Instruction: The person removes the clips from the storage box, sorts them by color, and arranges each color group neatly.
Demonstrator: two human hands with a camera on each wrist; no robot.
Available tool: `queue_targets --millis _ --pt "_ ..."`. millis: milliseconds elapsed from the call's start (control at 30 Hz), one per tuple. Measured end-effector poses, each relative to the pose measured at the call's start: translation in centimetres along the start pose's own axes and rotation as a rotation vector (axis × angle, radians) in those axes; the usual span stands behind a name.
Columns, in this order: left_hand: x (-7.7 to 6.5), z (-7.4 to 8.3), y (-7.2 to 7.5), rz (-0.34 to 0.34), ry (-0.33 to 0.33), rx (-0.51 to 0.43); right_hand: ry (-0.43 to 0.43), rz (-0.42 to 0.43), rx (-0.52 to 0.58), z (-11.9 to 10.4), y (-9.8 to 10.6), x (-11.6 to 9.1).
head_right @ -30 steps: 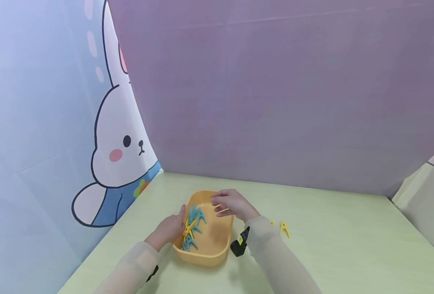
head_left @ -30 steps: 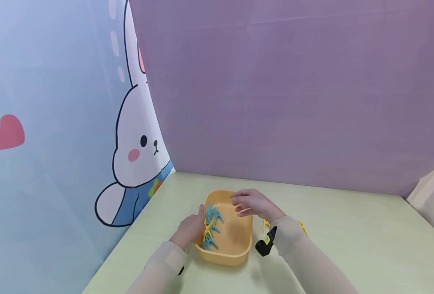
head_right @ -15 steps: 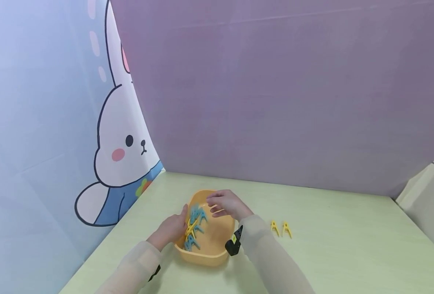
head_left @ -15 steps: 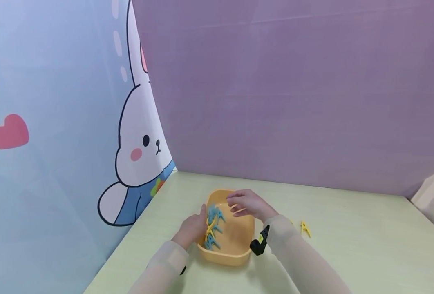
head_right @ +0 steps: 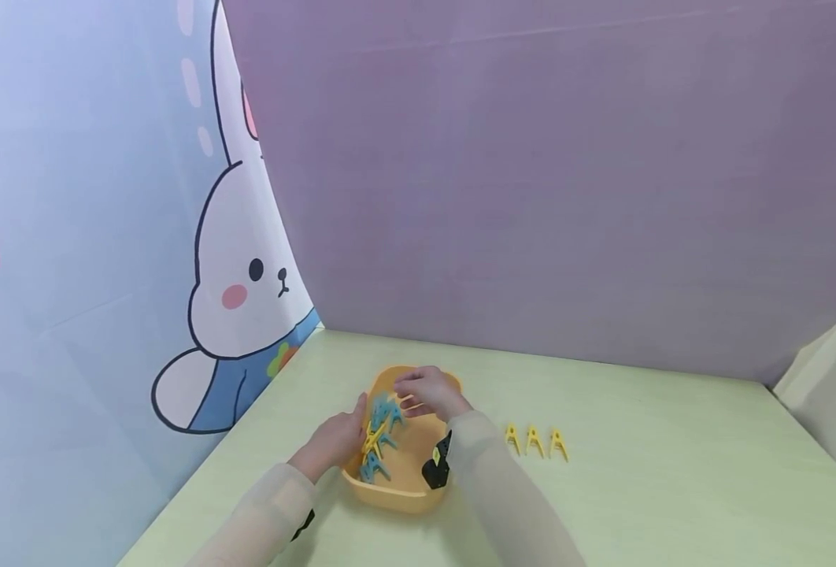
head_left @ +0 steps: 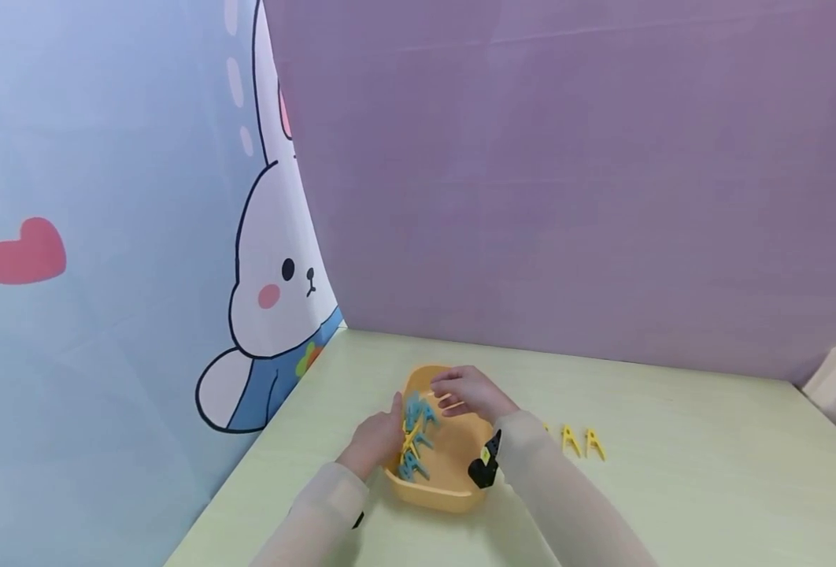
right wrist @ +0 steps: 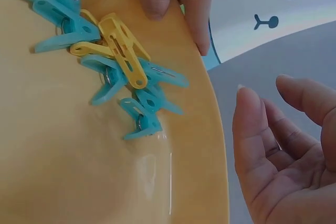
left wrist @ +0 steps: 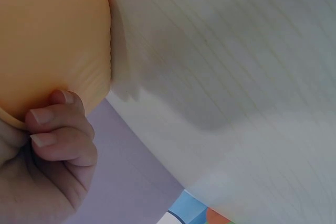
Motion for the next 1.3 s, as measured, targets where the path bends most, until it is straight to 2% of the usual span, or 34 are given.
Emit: queue_targets --millis 333,533,667,833,1033,1200,1300 --pt "0.1 0.0 0.0 -0.002 0.015 -0.036 -0.002 0.017 -0.07 0.6 -0.8 0.7" --pt "-0.1 0.6 0.6 0.033 -0.021 0.028 0.013 0.011 -0.145 0.8 -1.4 1.2" --pt "-0.3 0.9 0.9 0.053 -0.047 0.049 0.051 -0.036 -0.242 0.7 -2.5 1.4" --pt "-0.3 0.8 0.8 0.046 -0.057 0.05 0.077 -0.108 -0.321 0.3 -3.9 1.3" --pt "-0.2 0.7 0.7 0.052 -0.058 0.062 0.024 -0.083 -0.345 0.9 -4.0 1.5" --pt "-0.2 0.6 0.7 0.043 -0.039 0.056 -0.064 -0.033 -0.378 2.3 -3.4 1.9" --pt "-0.3 0.6 0.7 0.038 -0.034 0.064 -0.115 -0.026 -0.358 3.2 -3.3 2.1"
Point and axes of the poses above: each hand's wrist, its own x-axis towards the middle knuckle, its own y-axis out of the back of the hand, z = x × y, the point moved 10 cm from there along x, towards the middle knuckle, and after that the axes turned 4 degrees about -y, right-handed, at the moved point
